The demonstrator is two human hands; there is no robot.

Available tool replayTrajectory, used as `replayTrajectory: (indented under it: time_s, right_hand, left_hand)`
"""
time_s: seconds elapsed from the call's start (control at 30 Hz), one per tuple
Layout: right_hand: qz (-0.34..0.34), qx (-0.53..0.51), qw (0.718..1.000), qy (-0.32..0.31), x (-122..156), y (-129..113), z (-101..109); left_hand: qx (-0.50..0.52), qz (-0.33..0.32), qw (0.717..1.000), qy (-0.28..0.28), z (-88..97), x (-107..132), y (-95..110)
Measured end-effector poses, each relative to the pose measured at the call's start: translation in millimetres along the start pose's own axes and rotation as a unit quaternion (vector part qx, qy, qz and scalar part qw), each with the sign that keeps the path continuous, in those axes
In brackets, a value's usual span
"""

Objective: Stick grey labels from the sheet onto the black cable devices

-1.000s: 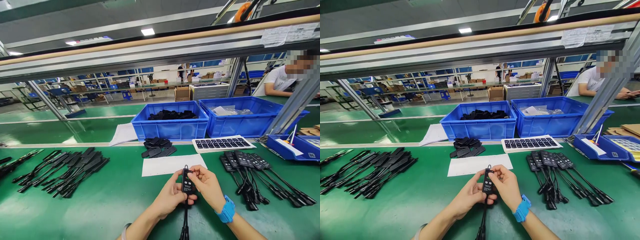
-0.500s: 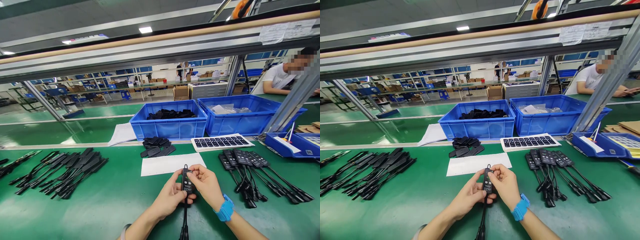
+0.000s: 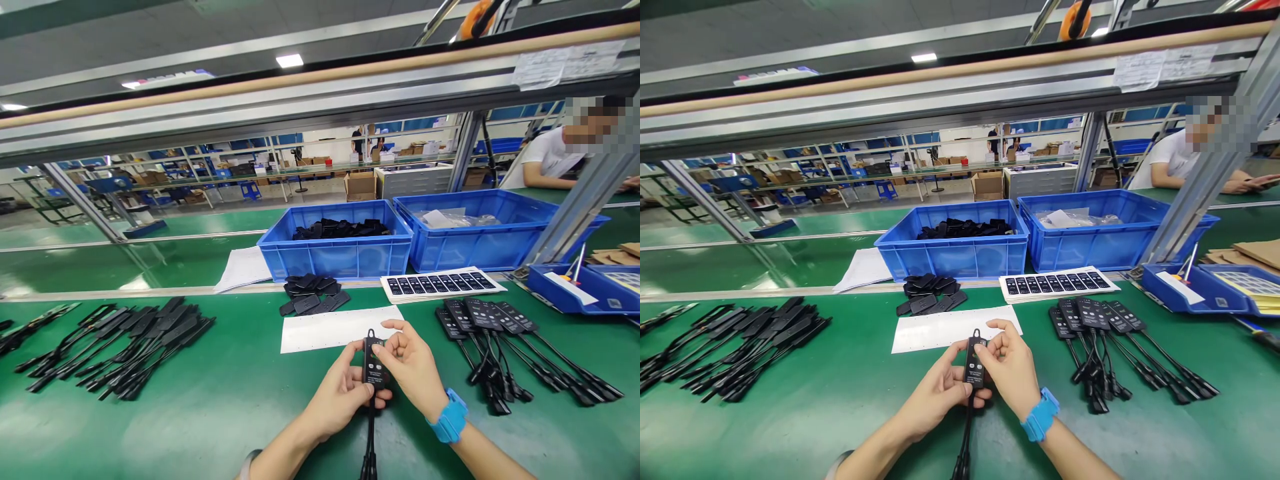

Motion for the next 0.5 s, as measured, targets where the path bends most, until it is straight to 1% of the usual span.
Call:
replayTrajectory:
  time_s: [0.07,0.17,0.23,0.33,0.37,0.4,0.5]
  right_hand:
    - [-0.002,0.027,1.000,-0.013,-1,2,1]
    - [-0.014,0.035,0.997,-0.063,0,3,-3]
    - [-0.021,0.023,0.993,-0.113,4,2,-8]
    - [-0.030,-0.021,0.979,-0.201,11,0,-17]
    - [-0.027,-0.032,0.975,-0.218,12,0,-19]
    - [-0.020,-0.041,0.973,-0.226,13,-1,-20]
    - [0.003,-0.047,0.976,-0.211,11,-1,-19]
  left_hand:
    - [0.006,0.004,1.000,0.006,0.8,0,1]
    - [0.029,0.012,0.999,0.024,2.9,-1,4]
    - [0.042,0.005,0.998,0.040,5.0,-2,7]
    - [0.042,-0.008,0.997,0.057,8.4,-3,7]
    - [0.041,-0.009,0.997,0.061,9.4,-4,6]
    - [0.037,-0.009,0.997,0.064,10.2,-4,5]
    - [0.009,-0.008,0.997,0.077,11.1,-5,2]
Point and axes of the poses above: each hand's wrist, its own x-axis away from the middle knuckle, its own z-axis out of the back of the hand, y = z × x, the point moved 3 cm from there along -x, towards the middle knuckle, and after that the axes turned 3 degrees about z, right-handed, at the moved point
